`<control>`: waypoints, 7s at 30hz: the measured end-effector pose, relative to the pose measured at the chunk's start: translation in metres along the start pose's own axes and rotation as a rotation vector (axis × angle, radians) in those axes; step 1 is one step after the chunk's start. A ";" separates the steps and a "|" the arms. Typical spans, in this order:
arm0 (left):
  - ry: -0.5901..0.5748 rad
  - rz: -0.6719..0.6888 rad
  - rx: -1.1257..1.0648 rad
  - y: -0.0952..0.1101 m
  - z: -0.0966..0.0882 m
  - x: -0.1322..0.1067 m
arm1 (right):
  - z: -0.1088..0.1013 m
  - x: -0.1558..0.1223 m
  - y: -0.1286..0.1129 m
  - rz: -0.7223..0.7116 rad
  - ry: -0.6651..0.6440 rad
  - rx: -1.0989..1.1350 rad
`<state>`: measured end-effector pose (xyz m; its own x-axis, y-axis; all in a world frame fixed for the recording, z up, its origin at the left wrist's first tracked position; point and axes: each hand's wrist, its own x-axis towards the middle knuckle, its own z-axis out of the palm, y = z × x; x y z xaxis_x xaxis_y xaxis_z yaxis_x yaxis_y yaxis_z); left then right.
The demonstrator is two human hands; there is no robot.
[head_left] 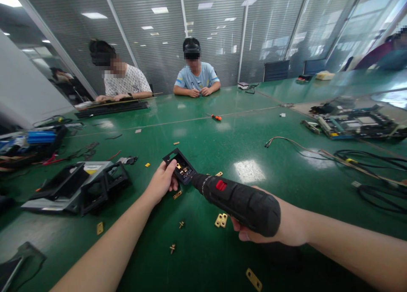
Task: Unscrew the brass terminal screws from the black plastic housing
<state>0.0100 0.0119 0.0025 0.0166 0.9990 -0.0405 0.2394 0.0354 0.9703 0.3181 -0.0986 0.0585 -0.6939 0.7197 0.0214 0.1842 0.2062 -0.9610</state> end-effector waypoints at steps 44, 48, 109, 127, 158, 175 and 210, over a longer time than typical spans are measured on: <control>0.021 -0.010 0.009 -0.007 -0.001 0.003 | 0.003 0.000 -0.001 0.068 0.018 0.005; 0.011 0.000 0.003 -0.008 -0.002 0.004 | 0.003 0.001 -0.005 0.069 0.031 0.016; 0.005 0.000 0.006 -0.006 -0.002 0.003 | 0.002 0.001 -0.004 0.052 0.027 0.053; 0.007 0.002 0.002 0.000 0.000 -0.001 | 0.002 0.000 -0.006 0.026 0.011 0.077; 0.013 0.003 0.007 -0.007 -0.003 0.004 | 0.001 0.001 -0.002 0.011 -0.008 0.067; -0.006 0.015 0.023 -0.012 -0.005 0.008 | 0.000 0.003 -0.009 -0.022 -0.004 0.030; -0.012 0.017 0.026 -0.006 -0.004 0.004 | 0.000 0.000 -0.007 0.013 -0.001 -0.072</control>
<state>0.0051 0.0163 -0.0029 0.0320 0.9991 -0.0268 0.2640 0.0174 0.9644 0.3174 -0.1000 0.0649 -0.6916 0.7222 0.0085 0.2432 0.2439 -0.9388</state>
